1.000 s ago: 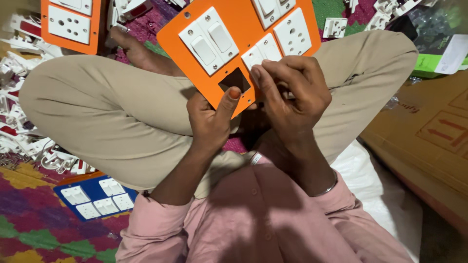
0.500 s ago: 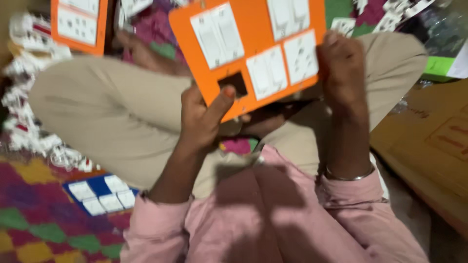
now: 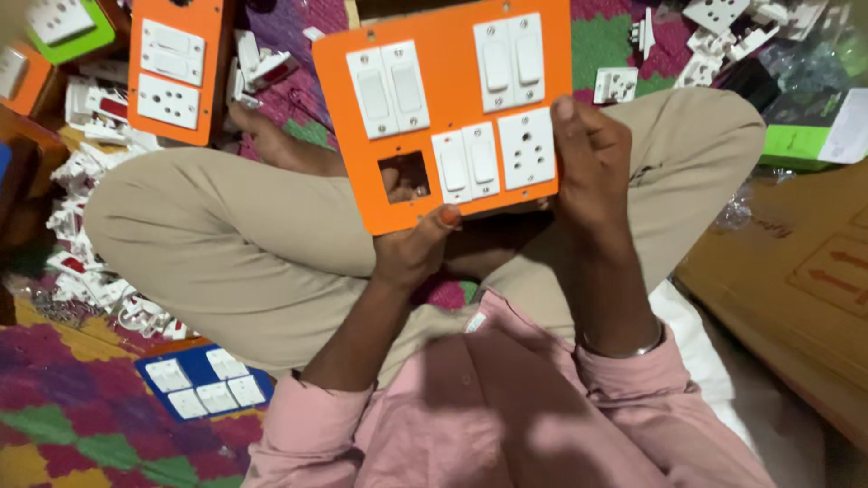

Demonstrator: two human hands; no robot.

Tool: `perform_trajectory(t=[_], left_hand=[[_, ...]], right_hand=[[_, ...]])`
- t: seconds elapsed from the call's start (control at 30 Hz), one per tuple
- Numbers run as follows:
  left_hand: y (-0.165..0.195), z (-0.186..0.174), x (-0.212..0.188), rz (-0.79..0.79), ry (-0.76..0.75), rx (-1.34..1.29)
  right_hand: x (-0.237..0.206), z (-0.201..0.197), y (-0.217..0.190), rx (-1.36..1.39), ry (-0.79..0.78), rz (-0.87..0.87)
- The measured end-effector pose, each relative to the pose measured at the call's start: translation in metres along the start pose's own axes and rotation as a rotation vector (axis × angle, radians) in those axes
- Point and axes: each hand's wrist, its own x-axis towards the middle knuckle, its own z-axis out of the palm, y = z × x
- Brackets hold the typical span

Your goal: The person sits cross-legged on a floor mat and assembles electrical switch and socket plates onto orange mounting boards, pressing white switch and socket modules into the cutouts and fitting screws by hand. They work through several boards one at a time, turning them over to secure the modules from the back.

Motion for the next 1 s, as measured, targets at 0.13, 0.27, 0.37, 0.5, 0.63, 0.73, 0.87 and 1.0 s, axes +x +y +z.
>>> perform_trajectory(t=[0.13, 0.27, 0.37, 0.5, 0.63, 0.73, 0.87, 1.0], left_hand=[[0.017, 0.001, -0.001, 0.051, -0.069, -0.021], [0.041, 0.011, 0.003, -0.036, -0.096, -0.232], [0.051, 0.015, 0.005, -0.036, -0.095, -0.231], [0.05, 0.015, 0.005, -0.022, -0.103, -0.253], [0.047, 0.011, 0.004, -0.008, -0.115, -0.246], [0.048, 0.006, 0.001, -0.025, -0.105, -0.275], [0.062, -0.009, -0.007, -0.042, 0.005, -0.269], [0.091, -0.039, -0.007, -0.052, 0.362, -0.285]], right_hand=[[0.0, 0.003, 0.005, 0.014, -0.005, 0.052], [-0.001, 0.006, 0.004, -0.063, -0.033, -0.045], [-0.003, 0.01, 0.003, -0.023, -0.044, -0.04], [-0.003, 0.011, 0.002, -0.05, -0.02, -0.009], [-0.002, 0.011, 0.006, -0.085, -0.042, -0.022], [-0.002, 0.013, 0.01, 0.007, -0.043, 0.001], [0.021, 0.001, 0.005, -0.204, -0.015, 0.074], [0.09, -0.024, 0.007, -0.494, 0.047, -0.165]])
